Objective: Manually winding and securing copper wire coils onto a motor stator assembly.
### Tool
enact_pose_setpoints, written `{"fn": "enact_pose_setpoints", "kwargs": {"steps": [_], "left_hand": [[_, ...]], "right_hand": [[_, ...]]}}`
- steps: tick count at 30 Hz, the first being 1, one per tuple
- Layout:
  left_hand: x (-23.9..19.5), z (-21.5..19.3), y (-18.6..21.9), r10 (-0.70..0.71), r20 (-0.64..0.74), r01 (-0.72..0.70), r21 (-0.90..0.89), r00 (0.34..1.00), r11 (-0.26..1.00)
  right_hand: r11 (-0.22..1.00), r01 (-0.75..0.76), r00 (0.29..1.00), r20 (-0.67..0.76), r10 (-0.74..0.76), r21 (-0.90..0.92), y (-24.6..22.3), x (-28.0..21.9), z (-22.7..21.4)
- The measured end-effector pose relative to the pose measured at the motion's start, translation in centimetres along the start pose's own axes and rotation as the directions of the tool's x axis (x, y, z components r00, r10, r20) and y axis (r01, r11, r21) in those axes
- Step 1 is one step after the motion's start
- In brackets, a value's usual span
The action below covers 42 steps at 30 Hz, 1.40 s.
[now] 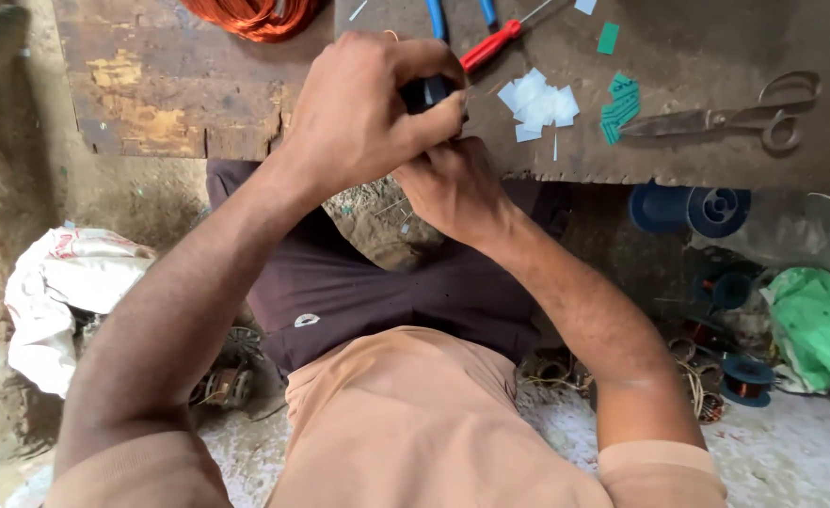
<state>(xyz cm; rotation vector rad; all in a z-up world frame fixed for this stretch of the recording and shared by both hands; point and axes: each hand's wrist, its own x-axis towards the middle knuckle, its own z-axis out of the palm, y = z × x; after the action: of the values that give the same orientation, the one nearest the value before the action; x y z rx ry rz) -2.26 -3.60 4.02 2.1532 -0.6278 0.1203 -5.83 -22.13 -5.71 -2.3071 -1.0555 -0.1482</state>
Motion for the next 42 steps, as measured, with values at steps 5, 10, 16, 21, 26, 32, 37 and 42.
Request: {"fn": "enact_pose_setpoints", "kwargs": {"steps": [5, 10, 16, 21, 26, 32, 37, 42], "left_hand": [[-0.2, -0.7, -0.6, 0.055, -0.003, -0.055, -0.033, 0.999, 0.998], [-0.8, -1.9, -0.6, 0.012, 0.035, -0.009, -0.063, 0.999, 0.998], [-1.1, -2.6, -2.9, 0.220, -0.010, -0.221, -0.044, 0.975, 0.974], [-0.2, -3.4, -2.6, 0.305, 0.083, -0.304, -0.028, 0.949, 0.952], [-1.9, -4.7, -2.5, 0.286, -0.001, -0.286, -0.075, 0.958, 0.955], [-3.1, -3.7, -1.9, 0.083, -0.018, -0.085, -0.225, 0.996, 0.971], [-1.8, -3.7, -1.7, 0.114, -0.010, -0.114, -0.131, 0.993, 0.985], [-1.3, -3.8, -2.1, 0.173, 0.056, -0.165, -0.119, 0.983, 0.979]], "right_hand": [[0.998, 0.051, 0.982, -0.178, -0.057, -0.040, -4.2, 0.9, -3.9], [0.993, -0.085, 0.951, -0.290, 0.104, 0.079, -5.0, -0.1, -3.0], [0.986, -0.099, 0.902, -0.405, 0.146, 0.136, -5.2, -1.5, -6.3], [0.316, -0.354, 0.759, 0.072, 0.648, 0.880, -1.8, -0.3, -3.9], [0.533, -0.260, 0.884, -0.025, 0.468, 0.805, -5.5, -2.6, -2.6], [0.859, -0.241, 0.931, -0.144, 0.337, 0.451, -7.0, -1.7, -3.9], [0.999, 0.050, 0.978, -0.202, -0.047, 0.013, -5.7, 1.2, -5.4], [0.942, 0.262, 0.962, -0.027, -0.273, -0.211, -3.0, 2.3, -4.0]]}}
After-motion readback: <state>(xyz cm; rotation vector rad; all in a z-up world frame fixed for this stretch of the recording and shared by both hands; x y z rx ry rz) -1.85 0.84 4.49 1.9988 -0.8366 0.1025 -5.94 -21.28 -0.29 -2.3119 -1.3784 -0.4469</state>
